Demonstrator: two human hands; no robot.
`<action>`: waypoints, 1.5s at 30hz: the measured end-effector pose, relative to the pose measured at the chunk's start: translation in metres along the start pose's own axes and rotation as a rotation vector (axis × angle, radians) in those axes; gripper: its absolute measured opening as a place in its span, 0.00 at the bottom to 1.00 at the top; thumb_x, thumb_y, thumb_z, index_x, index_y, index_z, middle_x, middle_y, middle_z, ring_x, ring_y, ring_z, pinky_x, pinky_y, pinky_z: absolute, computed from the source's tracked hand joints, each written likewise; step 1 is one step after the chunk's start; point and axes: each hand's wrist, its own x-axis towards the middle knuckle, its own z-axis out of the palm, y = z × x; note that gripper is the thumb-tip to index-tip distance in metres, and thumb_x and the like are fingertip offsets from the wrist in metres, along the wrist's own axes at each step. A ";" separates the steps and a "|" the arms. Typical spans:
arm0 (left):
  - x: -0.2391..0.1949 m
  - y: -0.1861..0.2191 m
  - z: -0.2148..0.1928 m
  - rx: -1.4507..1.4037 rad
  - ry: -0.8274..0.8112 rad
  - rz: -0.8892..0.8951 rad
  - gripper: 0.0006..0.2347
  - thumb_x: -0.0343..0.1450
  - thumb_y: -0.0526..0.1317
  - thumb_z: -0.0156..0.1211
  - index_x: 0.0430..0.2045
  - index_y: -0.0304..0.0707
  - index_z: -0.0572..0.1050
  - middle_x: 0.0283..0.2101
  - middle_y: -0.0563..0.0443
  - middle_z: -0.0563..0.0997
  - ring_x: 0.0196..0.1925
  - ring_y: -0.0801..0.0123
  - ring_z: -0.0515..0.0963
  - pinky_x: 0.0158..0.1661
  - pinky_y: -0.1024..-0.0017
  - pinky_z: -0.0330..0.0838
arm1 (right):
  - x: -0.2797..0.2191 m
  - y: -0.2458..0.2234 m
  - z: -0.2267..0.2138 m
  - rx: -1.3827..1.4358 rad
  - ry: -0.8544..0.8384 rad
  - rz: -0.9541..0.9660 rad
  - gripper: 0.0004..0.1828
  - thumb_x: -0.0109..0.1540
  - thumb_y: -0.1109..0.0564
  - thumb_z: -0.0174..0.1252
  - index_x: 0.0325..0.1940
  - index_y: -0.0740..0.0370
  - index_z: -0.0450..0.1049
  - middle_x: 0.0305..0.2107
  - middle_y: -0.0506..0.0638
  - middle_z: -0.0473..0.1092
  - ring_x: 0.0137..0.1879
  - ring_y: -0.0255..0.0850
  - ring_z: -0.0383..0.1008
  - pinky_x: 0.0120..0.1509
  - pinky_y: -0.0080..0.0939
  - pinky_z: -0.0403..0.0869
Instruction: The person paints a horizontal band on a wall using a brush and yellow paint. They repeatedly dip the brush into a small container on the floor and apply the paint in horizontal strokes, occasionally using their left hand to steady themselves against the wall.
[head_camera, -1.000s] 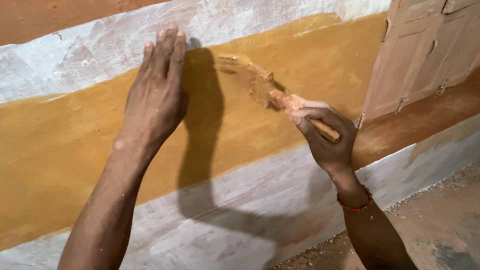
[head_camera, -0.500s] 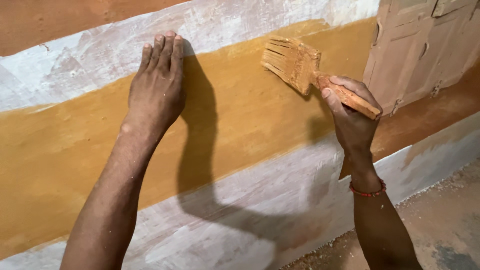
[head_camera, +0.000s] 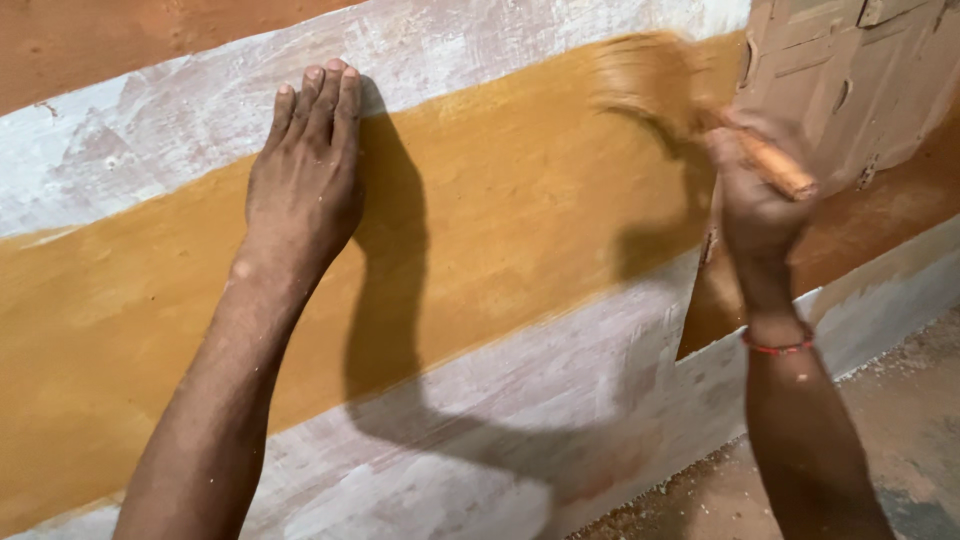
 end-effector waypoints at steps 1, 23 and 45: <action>-0.001 0.000 0.001 0.005 0.000 0.002 0.30 0.70 0.23 0.41 0.73 0.22 0.51 0.74 0.28 0.59 0.78 0.49 0.55 0.75 0.58 0.44 | 0.006 0.006 -0.013 -0.093 0.006 -0.103 0.06 0.73 0.71 0.62 0.55 0.72 0.77 0.50 0.56 0.76 0.56 0.40 0.78 0.62 0.37 0.79; 0.001 0.007 0.008 0.128 -0.084 -0.027 0.32 0.70 0.21 0.42 0.74 0.24 0.49 0.77 0.31 0.54 0.79 0.47 0.51 0.76 0.56 0.43 | -0.034 -0.014 0.004 0.254 -0.142 0.177 0.07 0.70 0.65 0.66 0.51 0.66 0.76 0.46 0.52 0.75 0.50 0.32 0.76 0.56 0.30 0.78; -0.001 0.009 0.006 0.111 -0.081 -0.021 0.32 0.69 0.21 0.42 0.74 0.23 0.47 0.77 0.30 0.51 0.80 0.47 0.48 0.76 0.56 0.41 | 0.002 0.018 0.001 -0.126 -0.093 -0.237 0.05 0.67 0.73 0.62 0.48 0.73 0.76 0.47 0.61 0.75 0.53 0.48 0.79 0.60 0.45 0.81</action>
